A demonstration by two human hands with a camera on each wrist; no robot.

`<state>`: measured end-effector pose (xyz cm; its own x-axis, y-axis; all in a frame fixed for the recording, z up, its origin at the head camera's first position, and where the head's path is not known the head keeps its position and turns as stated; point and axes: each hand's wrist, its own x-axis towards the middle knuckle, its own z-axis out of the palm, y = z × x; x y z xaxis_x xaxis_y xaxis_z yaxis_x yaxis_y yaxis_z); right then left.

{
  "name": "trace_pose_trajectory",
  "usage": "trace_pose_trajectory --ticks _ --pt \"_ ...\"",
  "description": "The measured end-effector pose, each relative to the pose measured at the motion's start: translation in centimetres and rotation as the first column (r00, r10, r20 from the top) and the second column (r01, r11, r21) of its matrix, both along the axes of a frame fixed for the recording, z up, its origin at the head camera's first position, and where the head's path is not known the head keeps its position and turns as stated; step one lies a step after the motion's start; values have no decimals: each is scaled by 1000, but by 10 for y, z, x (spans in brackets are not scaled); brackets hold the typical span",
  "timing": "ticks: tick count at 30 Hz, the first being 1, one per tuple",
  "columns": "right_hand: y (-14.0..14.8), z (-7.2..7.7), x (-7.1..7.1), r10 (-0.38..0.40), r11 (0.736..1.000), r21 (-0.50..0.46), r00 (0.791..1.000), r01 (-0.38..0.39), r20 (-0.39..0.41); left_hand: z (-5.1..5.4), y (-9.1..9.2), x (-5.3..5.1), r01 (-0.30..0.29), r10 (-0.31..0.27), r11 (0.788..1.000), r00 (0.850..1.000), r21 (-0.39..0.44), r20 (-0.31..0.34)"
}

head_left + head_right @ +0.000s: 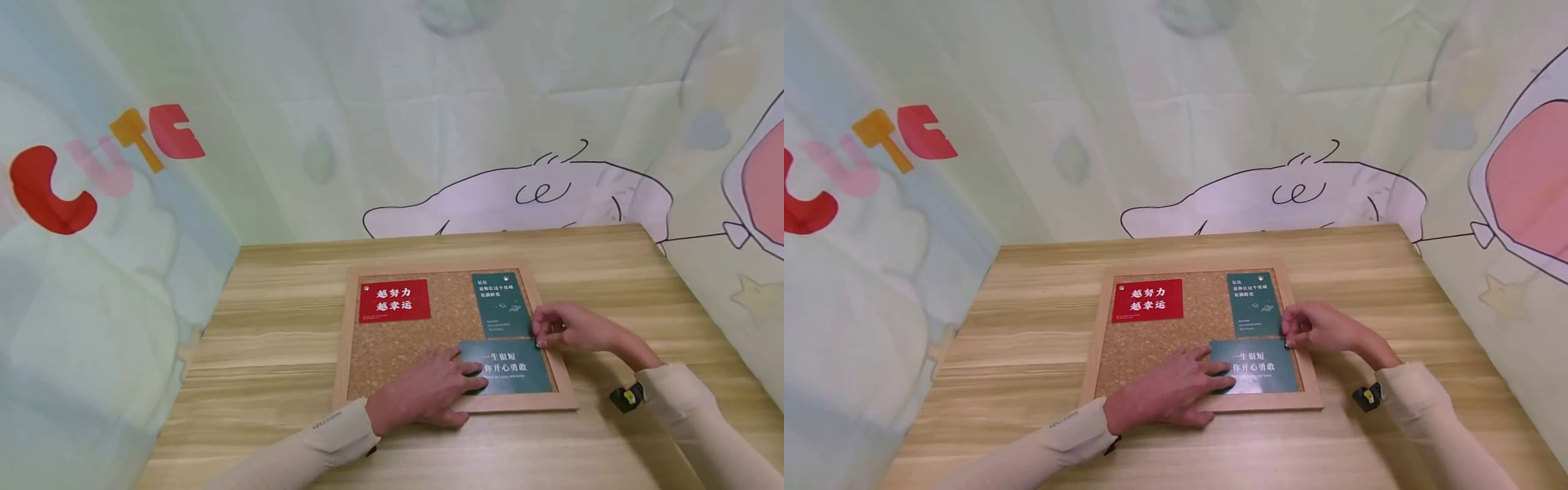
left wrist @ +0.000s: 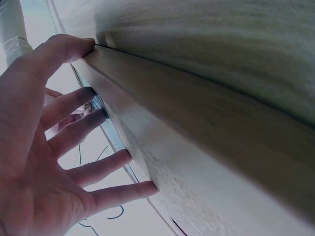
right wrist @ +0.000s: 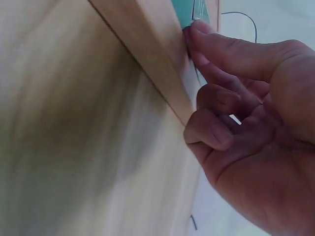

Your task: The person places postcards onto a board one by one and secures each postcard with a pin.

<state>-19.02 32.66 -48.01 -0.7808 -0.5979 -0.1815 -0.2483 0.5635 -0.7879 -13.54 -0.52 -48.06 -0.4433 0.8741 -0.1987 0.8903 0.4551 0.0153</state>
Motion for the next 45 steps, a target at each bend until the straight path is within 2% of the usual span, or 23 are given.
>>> trace_pose_trajectory --ticks 7,12,16,19,28,36,45 --pt "-10 9 -12 74 993 87 997 -75 10 1 -1 -1 -1 1 1000 1000 5 0" --pt "-17 15 -17 106 986 130 994 -104 -12 1 -1 -1 -4 4 1000 1000 2 4" --pt "-24 20 -21 99 977 190 995 -96 -5 2 -2 -2 -5 5 1000 1000 1 -8" --pt "-30 24 -24 92 969 226 995 -96 29 3 -2 -2 -5 5 1000 1000 1 -8" --pt "-38 29 -32 136 941 300 987 -157 89 1 -3 0 -11 11 1000 1000 6 22" --pt "-45 37 -36 110 915 368 979 -167 170 2 -2 -1 -7 7 1000 1000 0 25" --pt "-46 38 -38 120 890 419 980 -178 161 2 -2 -1 -2 2 1000 1000 -5 11"
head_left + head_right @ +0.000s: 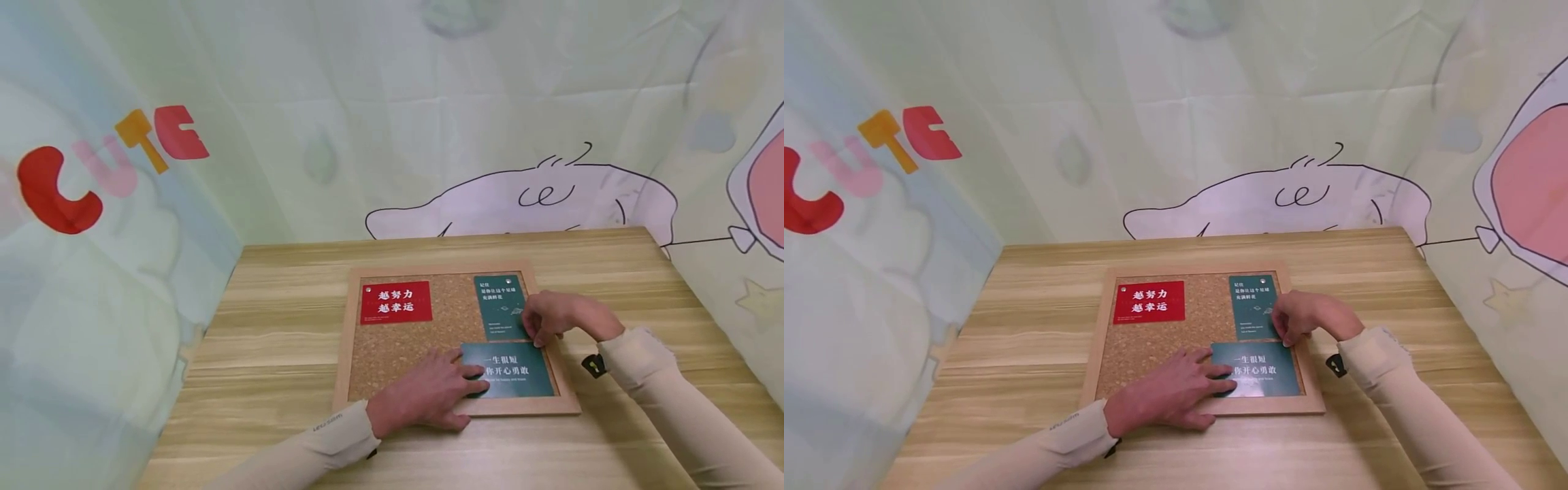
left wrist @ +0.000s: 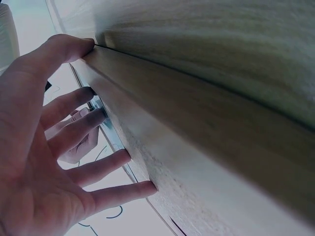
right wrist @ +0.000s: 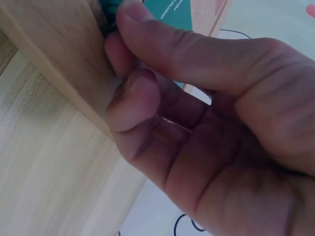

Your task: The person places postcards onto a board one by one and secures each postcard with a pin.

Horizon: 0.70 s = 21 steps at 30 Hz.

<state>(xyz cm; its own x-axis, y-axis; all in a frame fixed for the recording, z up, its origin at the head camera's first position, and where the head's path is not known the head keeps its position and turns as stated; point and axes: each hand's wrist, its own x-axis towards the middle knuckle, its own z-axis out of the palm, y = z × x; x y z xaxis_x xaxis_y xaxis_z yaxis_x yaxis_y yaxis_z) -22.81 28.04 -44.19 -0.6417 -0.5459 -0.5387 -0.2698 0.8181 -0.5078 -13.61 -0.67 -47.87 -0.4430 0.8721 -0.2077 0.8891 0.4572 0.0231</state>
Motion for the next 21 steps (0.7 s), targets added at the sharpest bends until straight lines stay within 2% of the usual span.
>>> trace_pose_trajectory --ticks 6,12,16,21 --pt "-1 -1 -1 -26 998 53 1000 27 -9 0 1 0 -4 4 1000 1000 -6 -1" --pt "-3 -3 -2 -16 995 96 1000 18 -26 0 1 0 -1 1 1000 1000 -8 2" --pt "-9 -3 -2 4 989 151 999 4 -51 1 1 0 -1 1 1000 1000 -8 1" --pt "-15 -3 0 -16 975 222 998 30 -68 2 1 0 -2 2 1000 1000 -5 5"
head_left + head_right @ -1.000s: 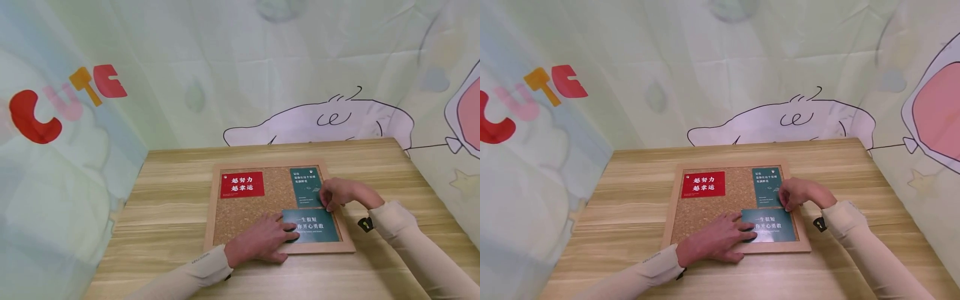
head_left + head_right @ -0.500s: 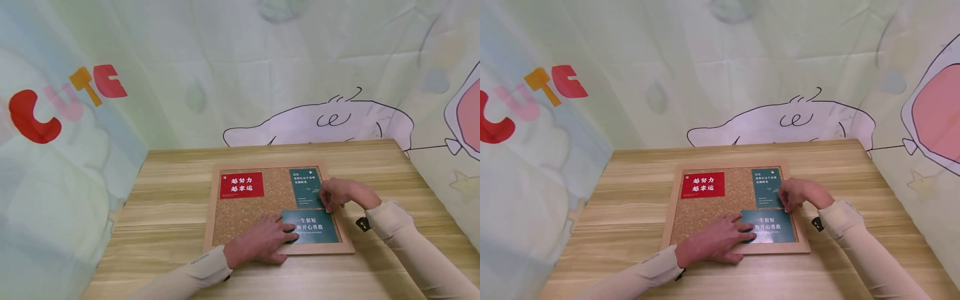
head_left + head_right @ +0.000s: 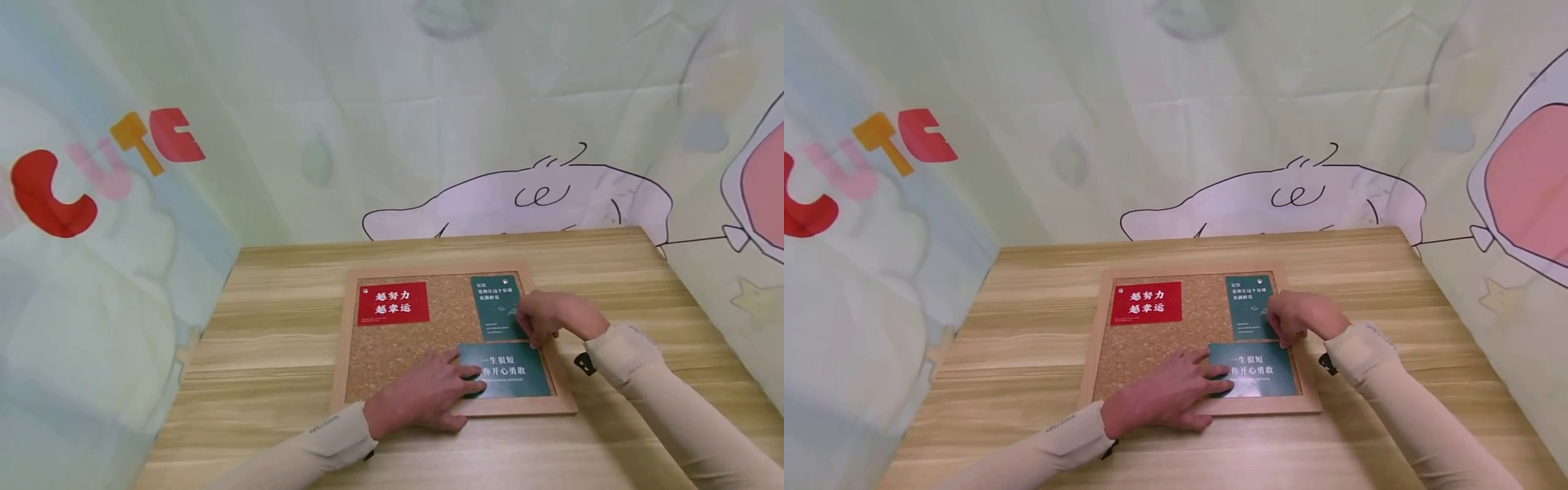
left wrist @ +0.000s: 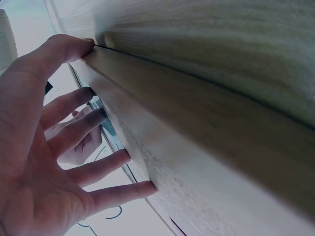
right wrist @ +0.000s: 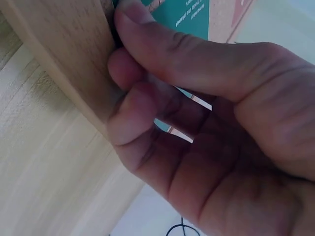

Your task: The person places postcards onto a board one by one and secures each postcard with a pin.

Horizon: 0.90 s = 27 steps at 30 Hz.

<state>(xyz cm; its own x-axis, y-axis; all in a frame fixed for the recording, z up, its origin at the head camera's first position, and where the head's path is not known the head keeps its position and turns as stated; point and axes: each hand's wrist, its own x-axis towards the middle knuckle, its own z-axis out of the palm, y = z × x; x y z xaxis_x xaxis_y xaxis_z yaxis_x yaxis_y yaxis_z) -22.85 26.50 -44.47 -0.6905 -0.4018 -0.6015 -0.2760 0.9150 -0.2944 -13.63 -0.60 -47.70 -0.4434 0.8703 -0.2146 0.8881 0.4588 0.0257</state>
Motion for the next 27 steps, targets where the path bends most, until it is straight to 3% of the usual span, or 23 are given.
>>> trace_pose_trajectory --ticks 8,15,22,27 --pt "-7 2 2 -17 999 40 999 18 -29 -1 -2 -3 -3 3 1000 1000 10 12" --pt "8 -7 -1 8 996 -87 998 -13 -62 -4 -7 -6 -4 3 999 1000 47 11" --pt "22 -11 1 86 978 -180 991 -104 -105 -11 -20 -11 26 -33 993 998 117 53" --pt "25 1 4 117 977 -170 989 -131 -90 1 -33 -25 -23 11 981 998 194 60"
